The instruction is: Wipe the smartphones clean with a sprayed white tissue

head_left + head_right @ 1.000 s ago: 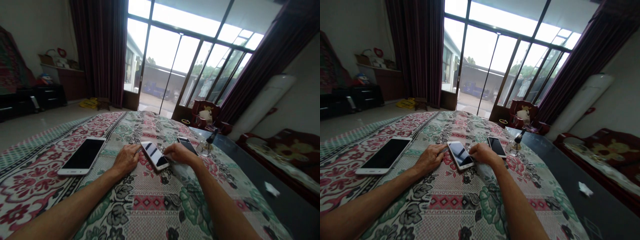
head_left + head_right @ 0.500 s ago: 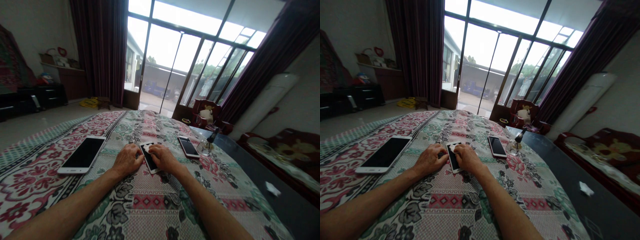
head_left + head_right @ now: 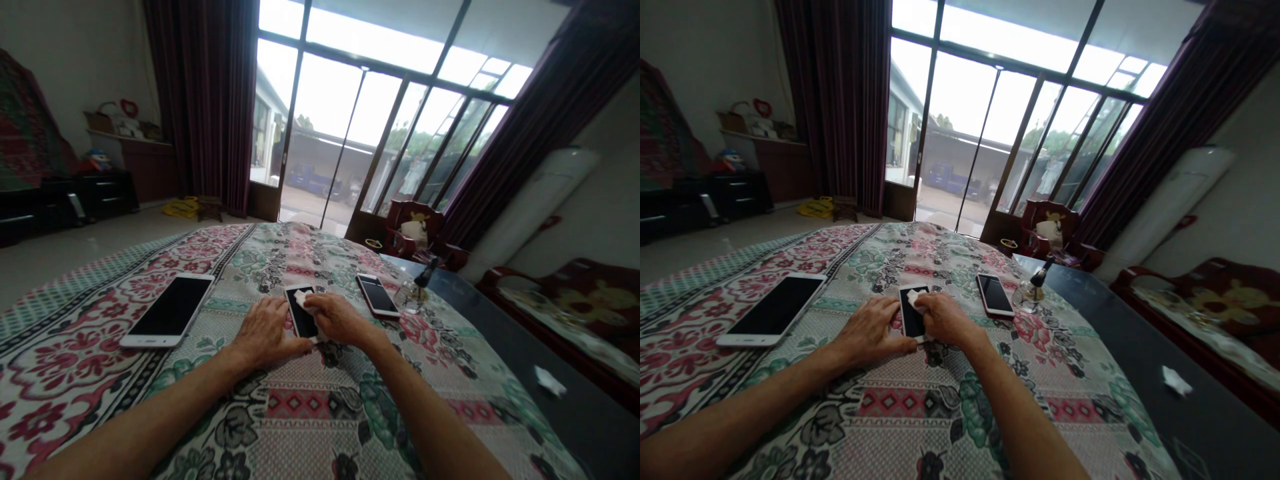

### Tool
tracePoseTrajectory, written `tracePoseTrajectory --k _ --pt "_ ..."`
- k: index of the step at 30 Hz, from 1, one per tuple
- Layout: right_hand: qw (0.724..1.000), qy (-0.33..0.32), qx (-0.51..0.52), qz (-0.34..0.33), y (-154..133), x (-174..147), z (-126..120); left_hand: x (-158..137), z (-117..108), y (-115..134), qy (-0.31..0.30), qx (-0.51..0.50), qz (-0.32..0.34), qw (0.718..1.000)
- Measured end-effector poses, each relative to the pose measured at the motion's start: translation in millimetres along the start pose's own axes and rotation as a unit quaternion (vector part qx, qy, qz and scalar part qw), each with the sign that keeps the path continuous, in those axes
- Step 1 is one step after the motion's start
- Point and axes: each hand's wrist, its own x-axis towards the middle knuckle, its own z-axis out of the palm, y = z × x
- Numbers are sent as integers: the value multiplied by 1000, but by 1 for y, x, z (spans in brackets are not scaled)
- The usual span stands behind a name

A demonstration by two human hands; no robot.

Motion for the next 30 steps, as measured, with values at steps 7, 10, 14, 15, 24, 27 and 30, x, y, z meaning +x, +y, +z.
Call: tracePoseTrajectory --k 7,10,14,15,24,27,30 --pt "998 57 17 15 -6 -1 5 3 5 -7 -8 -36 11 999" --pt "1000 19 3 -2 -10 -1 5 5 5 -9 -4 -52 16 998" --pt "1000 25 -17 -6 -8 7 12 5 3 -11 -7 -54 33 998" --pt "999 27 -26 -2 -6 12 13 5 2 -11 -9 -55 36 998" --pt "994 17 -94 53 11 69 16 4 -1 -10 -13 -47 34 998" --pt "995 40 -87 40 16 68 22 4 0 -10 -16 -43 31 998" --pt "995 63 -69 -18 16 50 27 4 1 -10 -7 -43 26 999"
